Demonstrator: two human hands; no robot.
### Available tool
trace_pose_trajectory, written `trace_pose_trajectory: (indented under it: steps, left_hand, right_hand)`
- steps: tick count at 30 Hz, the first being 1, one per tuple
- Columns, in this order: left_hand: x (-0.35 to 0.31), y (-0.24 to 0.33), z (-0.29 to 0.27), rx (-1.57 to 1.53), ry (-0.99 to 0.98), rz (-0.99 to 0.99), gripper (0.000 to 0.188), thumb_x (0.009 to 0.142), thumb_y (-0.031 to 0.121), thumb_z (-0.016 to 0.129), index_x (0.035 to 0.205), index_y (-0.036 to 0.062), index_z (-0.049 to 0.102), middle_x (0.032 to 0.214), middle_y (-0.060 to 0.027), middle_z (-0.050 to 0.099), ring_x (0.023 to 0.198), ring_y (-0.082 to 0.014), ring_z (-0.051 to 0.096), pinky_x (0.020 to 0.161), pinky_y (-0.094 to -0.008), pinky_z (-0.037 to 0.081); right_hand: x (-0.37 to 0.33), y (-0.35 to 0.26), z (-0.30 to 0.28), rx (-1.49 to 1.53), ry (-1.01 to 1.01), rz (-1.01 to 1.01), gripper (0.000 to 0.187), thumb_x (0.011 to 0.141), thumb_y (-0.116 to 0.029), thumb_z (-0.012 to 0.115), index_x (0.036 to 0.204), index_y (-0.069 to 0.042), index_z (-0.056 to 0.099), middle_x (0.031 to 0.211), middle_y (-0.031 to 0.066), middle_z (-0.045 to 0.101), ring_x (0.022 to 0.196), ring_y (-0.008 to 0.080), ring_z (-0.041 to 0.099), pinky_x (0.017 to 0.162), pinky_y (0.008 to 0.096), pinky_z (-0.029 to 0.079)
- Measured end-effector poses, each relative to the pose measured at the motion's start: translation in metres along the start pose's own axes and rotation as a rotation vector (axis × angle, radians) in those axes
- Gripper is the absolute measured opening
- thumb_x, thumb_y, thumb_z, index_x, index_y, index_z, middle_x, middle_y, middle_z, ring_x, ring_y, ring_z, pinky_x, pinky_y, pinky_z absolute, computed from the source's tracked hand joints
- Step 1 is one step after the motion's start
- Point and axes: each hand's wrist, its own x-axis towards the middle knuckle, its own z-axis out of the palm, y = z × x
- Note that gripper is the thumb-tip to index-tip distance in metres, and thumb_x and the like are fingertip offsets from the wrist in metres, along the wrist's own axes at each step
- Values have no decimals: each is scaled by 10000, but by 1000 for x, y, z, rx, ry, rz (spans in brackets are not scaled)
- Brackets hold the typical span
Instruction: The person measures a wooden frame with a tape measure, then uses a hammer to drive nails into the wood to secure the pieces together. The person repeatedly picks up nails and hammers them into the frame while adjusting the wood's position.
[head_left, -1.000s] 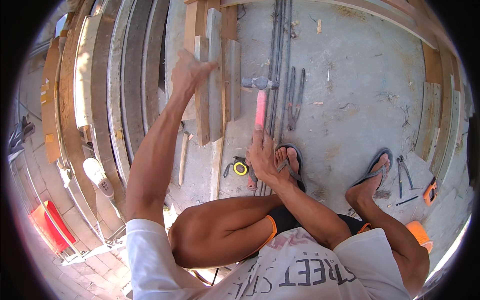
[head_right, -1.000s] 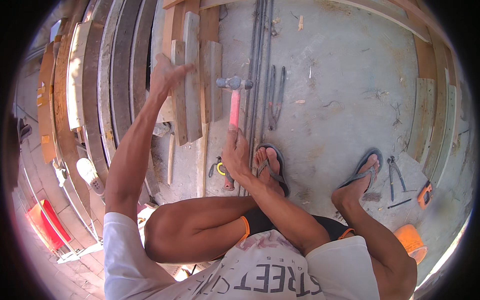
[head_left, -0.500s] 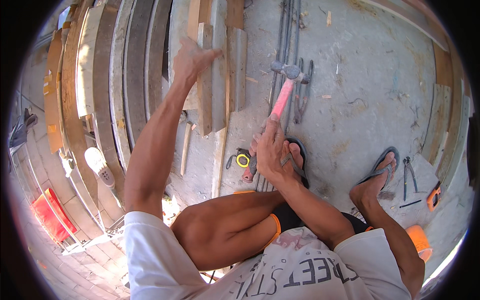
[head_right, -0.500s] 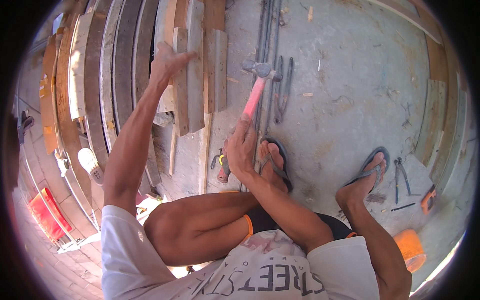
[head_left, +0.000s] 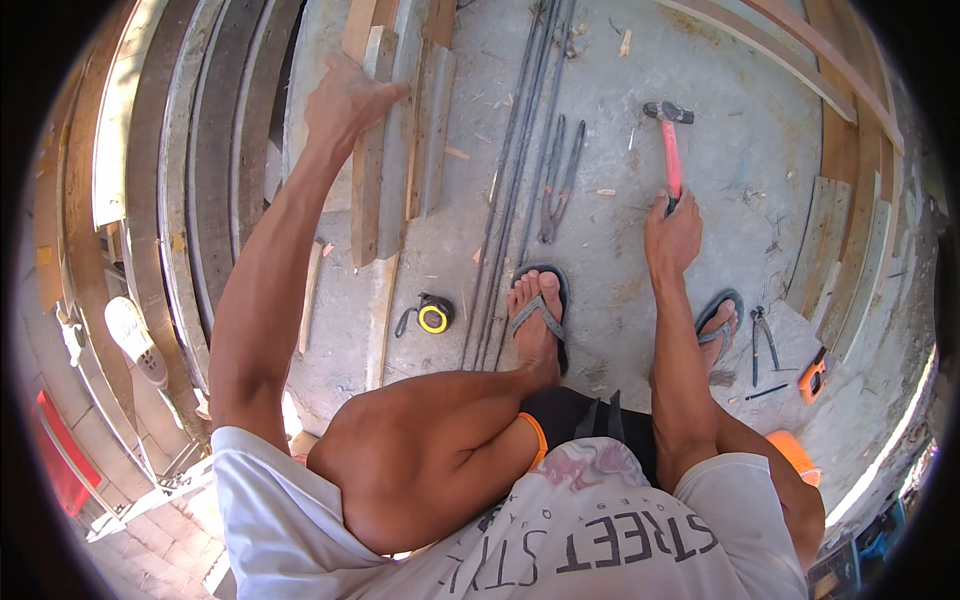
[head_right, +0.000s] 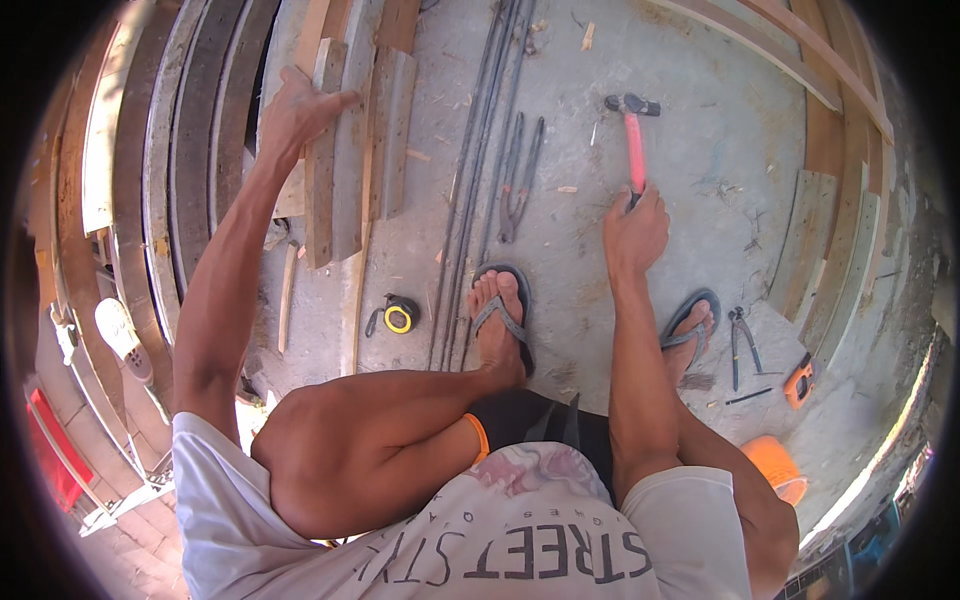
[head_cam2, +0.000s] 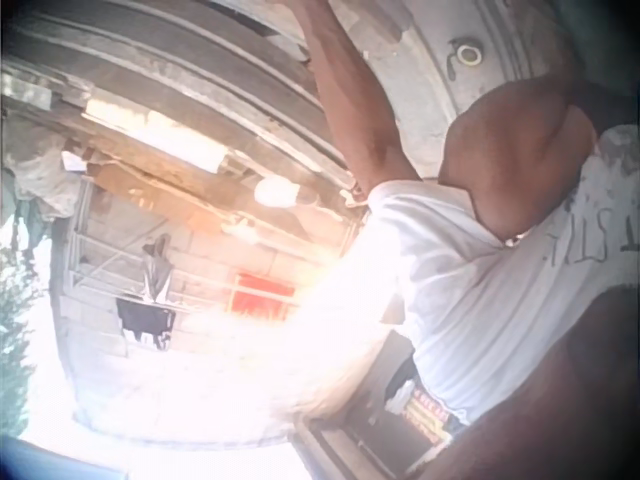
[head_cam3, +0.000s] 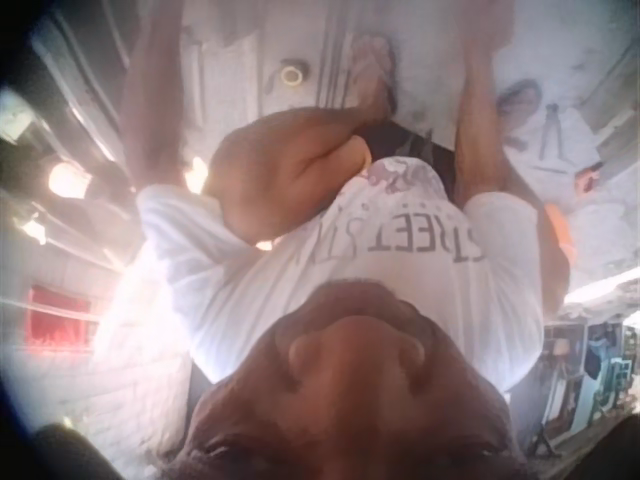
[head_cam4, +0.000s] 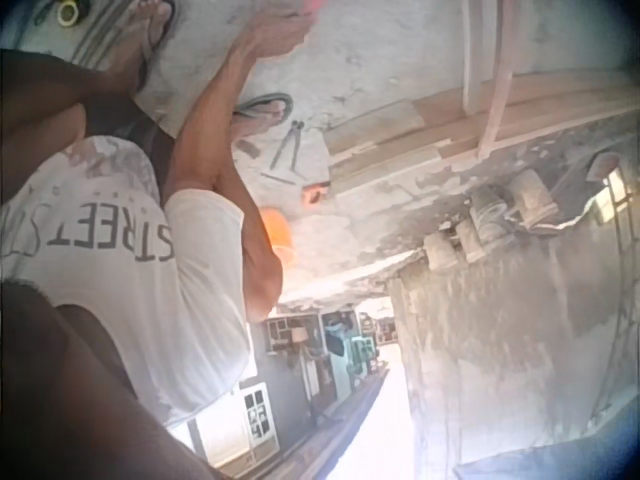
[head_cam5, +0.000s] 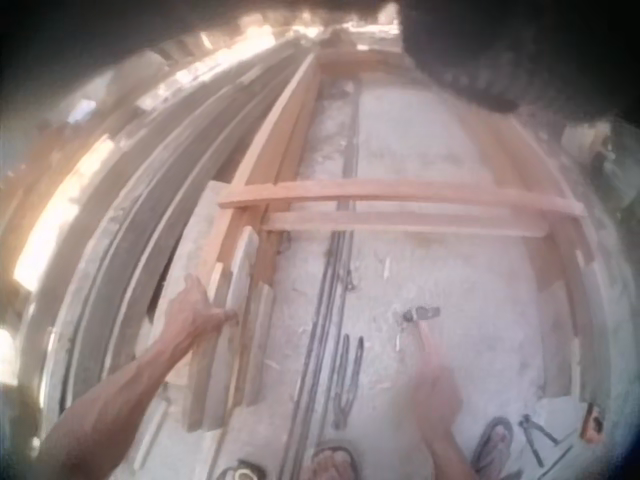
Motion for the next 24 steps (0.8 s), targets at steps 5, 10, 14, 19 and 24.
trace_pose_trajectory:
  steps: [5,10,14,19,24]
  left_hand:
    - [-7,12,-5,30,0,38,834,750,498,813,1237,-97,490,1049,-324,729,962,-435,749,863,-480,576]
    - [9,-22,9,-15,-16,75,816,783,525,782,1219,-85,460,1075,-337,713,1015,-455,728,909,-468,543]
    - [8,-6,6,29,-29,59,850,795,548,772,1259,-91,457,1099,-347,701,1068,-453,712,958,-468,521]
    - [22,-18,16,-3,-34,74,855,787,522,788,1279,-101,472,1149,-337,693,1120,-447,697,989,-463,508]
    - [21,-20,11,-6,-24,65,813,795,481,805,1280,-103,513,1194,-313,667,1119,-412,680,994,-450,499]
  right_hand:
    - [-11,-23,21,110,98,-252,527,896,-313,778,1344,-83,623,1267,181,553,1182,401,537,939,576,438]
    - [32,-15,10,426,91,39,352,908,-254,764,1193,-58,700,1143,198,602,1084,378,608,936,497,475]
    - [91,87,-2,438,384,424,218,925,-219,722,1060,-49,746,1018,211,701,963,372,696,858,485,530]
    - [101,239,-38,107,513,709,140,917,-186,684,971,-108,787,880,171,760,860,344,752,772,475,567]
    - [95,282,-55,134,448,547,166,914,-187,685,997,-101,800,911,183,765,855,331,748,783,435,560]
